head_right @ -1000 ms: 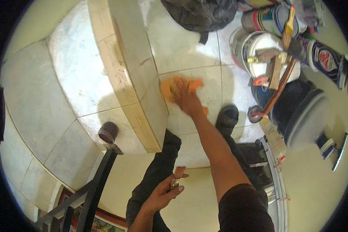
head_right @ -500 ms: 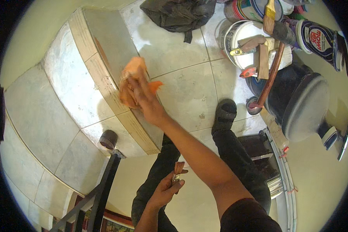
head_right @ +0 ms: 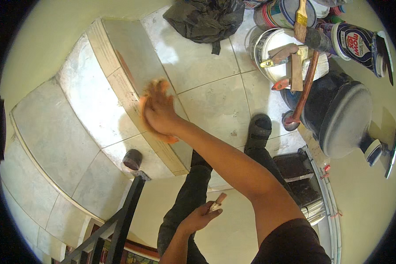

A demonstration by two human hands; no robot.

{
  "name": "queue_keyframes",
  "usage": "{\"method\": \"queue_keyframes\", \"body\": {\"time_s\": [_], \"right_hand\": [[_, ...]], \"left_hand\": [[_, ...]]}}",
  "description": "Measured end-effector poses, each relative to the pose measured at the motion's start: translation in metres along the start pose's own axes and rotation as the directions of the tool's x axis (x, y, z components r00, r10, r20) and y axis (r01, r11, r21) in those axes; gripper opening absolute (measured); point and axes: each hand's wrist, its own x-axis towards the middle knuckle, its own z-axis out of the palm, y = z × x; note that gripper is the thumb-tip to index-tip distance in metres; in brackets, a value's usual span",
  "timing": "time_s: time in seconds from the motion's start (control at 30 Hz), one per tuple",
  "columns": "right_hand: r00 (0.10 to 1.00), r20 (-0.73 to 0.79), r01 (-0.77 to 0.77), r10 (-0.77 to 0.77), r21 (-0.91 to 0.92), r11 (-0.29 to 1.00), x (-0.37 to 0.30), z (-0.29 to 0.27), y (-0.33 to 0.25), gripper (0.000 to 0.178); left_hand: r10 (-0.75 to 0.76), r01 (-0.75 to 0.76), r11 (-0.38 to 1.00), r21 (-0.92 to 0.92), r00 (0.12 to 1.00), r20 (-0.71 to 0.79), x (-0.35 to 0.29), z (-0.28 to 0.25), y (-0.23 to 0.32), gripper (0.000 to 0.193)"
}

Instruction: The person pries open a metal can using a screwdriver, pours liquid into it from another container, and wipes a wooden surface and the floor with a cloth.

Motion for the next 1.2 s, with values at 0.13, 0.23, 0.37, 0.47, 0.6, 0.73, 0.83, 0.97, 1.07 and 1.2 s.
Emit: {"method": "queue_keyframes", "body": {"time_s": [0.13, 0.23, 0.37, 0.47, 0.6, 0.73, 0.83, 0.97, 1.07, 1.2], "right_hand": [[0.990, -0.141, 0.033, -0.015, 0.132, 0.991, 0.081, -0.005, 0.023, 0.082], [0.990, -0.004, -0.126, 0.143, 0.455, 0.881, 0.091, 0.004, 0.072, 0.083], [0.961, -0.104, -0.208, 0.258, 0.348, 0.914, 0.025, 0.034, 0.071, 0.084], [0.984, -0.176, 0.048, -0.032, 0.090, 0.995, -0.019, 0.039, 0.036, 0.080], [0.883, -0.352, 0.375, -0.310, 0.134, 0.917, 0.057, 0.011, 0.024, 0.072], [0.941, -0.296, 0.217, -0.166, 0.150, 0.964, 0.031, 0.021, 0.080, 0.068], [0.997, 0.025, -0.078, 0.077, 0.555, 0.829, -0.071, 0.022, 0.128, 0.065], [0.828, 0.348, -0.473, 0.439, 0.015, 0.881, -0.152, -0.014, 0.170, 0.063], [0.970, 0.237, 0.155, 0.052, -0.771, 0.618, -0.137, -0.024, 0.182, 0.057], [0.807, 0.491, 0.586, -0.328, -0.597, 0.548, -0.048, -0.070, 0.196, 0.058]], "left_hand": [[-0.089, 0.091, 0.994, 0.066, 0.995, -0.042, 0.019, 0.011, -0.036, 0.076], [0.059, -0.060, 0.998, -0.007, 0.993, -0.103, 0.027, 0.016, -0.054, 0.091], [-0.125, 0.125, 0.985, 0.120, 0.992, -0.008, 0.030, 0.023, -0.049, 0.103], [-0.092, 0.089, 0.977, 0.192, 0.996, 0.006, 0.038, 0.028, -0.044, 0.107], [0.020, -0.020, 0.994, 0.109, 1.000, 0.002, 0.049, 0.028, -0.061, 0.105], [0.136, -0.132, 0.989, 0.063, 0.989, -0.061, 0.046, 0.032, -0.070, 0.104], [-0.101, 0.084, 0.970, 0.228, 0.993, 0.065, 0.042, 0.041, -0.055, 0.109], [-0.233, 0.152, 0.902, 0.405, 0.960, 0.158, 0.039, 0.045, -0.035, 0.111], [-0.210, 0.108, 0.886, 0.452, 0.961, 0.182, 0.038, 0.039, -0.034, 0.106], [-0.175, 0.094, 0.888, 0.450, 0.974, 0.143, 0.037, 0.041, -0.038, 0.107]]}}
